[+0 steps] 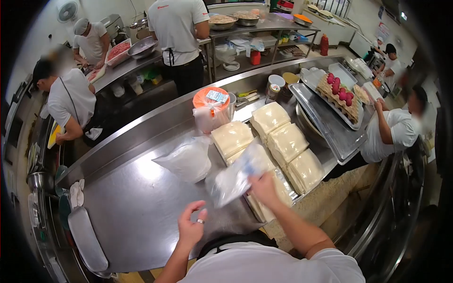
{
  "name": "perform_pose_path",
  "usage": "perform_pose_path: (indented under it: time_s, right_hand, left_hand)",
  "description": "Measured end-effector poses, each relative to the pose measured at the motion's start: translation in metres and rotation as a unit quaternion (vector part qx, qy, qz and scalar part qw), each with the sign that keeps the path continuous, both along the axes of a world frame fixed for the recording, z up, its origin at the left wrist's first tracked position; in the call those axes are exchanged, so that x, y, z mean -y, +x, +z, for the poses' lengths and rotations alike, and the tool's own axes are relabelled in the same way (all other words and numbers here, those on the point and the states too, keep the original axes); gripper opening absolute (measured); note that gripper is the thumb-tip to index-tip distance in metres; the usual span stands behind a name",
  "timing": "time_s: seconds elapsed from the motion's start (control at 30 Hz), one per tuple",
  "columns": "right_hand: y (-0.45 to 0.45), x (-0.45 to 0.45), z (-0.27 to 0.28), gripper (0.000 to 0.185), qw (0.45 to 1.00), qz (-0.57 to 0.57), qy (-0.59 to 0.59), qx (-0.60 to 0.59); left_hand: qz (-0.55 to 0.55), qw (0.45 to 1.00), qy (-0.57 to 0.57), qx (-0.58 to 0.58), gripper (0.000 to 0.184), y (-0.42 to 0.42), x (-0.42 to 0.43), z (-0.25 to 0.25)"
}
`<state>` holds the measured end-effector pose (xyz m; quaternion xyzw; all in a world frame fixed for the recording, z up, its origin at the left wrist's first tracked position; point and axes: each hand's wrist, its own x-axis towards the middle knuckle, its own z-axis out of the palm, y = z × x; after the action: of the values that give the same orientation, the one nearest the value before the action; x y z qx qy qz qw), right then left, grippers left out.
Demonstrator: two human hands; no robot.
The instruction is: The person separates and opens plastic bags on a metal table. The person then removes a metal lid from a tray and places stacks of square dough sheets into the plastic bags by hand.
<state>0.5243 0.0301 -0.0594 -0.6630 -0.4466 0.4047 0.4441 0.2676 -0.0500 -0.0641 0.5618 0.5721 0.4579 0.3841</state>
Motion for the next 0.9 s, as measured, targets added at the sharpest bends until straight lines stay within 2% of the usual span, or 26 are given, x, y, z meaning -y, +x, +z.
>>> perform_pose_path:
  time_s: [0.03, 0.1, 0.2, 0.3, 0.4, 0.5, 0.6, 0.67, 0.73, 0.8, 0.87, 0.9]
  right_hand:
    - [0.024, -0.028, 0.000, 0.029, 0.997, -0.008, 0.060, -0.058]
    - [0.052, -0.087, 0.034, 0.024, 0.980, -0.031, 0.086, -0.176]
    - [0.093, -0.179, 0.048, 0.018, 0.969, -0.021, 0.160, -0.187]
    - [0.117, -0.260, 0.044, 0.023, 0.980, -0.024, 0.123, -0.152]
    - [0.152, -0.314, -0.007, 0.032, 0.988, -0.042, 0.024, -0.146]
    - [0.153, -0.322, -0.044, 0.036, 0.992, -0.113, 0.015, -0.050]
    - [0.080, -0.260, -0.004, 0.035, 0.992, -0.030, 0.062, -0.109]
    - [0.025, -0.220, 0.035, 0.033, 0.981, 0.082, 0.080, -0.154]
    - [-0.023, -0.191, 0.062, 0.043, 0.953, 0.240, 0.175, -0.061]
    - [-0.077, -0.149, 0.105, 0.045, 0.910, 0.333, 0.239, 0.060]
    - [-0.120, -0.143, 0.085, 0.041, 0.823, 0.348, 0.392, 0.220]
    - [-0.128, -0.142, 0.078, 0.038, 0.803, 0.369, 0.385, 0.265]
  left_hand:
    - [0.019, 0.999, -0.024, 0.017, 0.020, -0.006, 0.002, -0.004]
    - [0.059, 0.996, -0.046, 0.048, 0.019, -0.015, 0.006, -0.014]
    - [0.102, 0.990, -0.077, 0.052, 0.018, -0.015, 0.018, -0.019]
    - [0.135, 0.983, -0.105, 0.065, 0.017, -0.012, 0.031, -0.029]
    - [0.147, 0.980, -0.117, 0.073, 0.018, -0.006, 0.038, -0.040]
    - [0.153, 0.976, -0.138, 0.074, 0.018, -0.002, 0.039, -0.040]
    - [0.148, 0.978, -0.135, 0.063, 0.020, -0.007, 0.041, -0.057]
    - [0.129, 0.982, -0.134, 0.028, 0.022, -0.004, 0.033, -0.041]
    - [0.106, 0.985, -0.136, 0.008, 0.023, -0.002, 0.026, -0.033]
    - [0.080, 0.987, -0.137, 0.005, 0.024, -0.001, 0.020, -0.028]
    - [0.062, 0.989, -0.134, 0.007, 0.024, -0.003, 0.015, -0.026]
    - [0.058, 0.989, -0.133, 0.012, 0.024, -0.003, 0.014, -0.026]
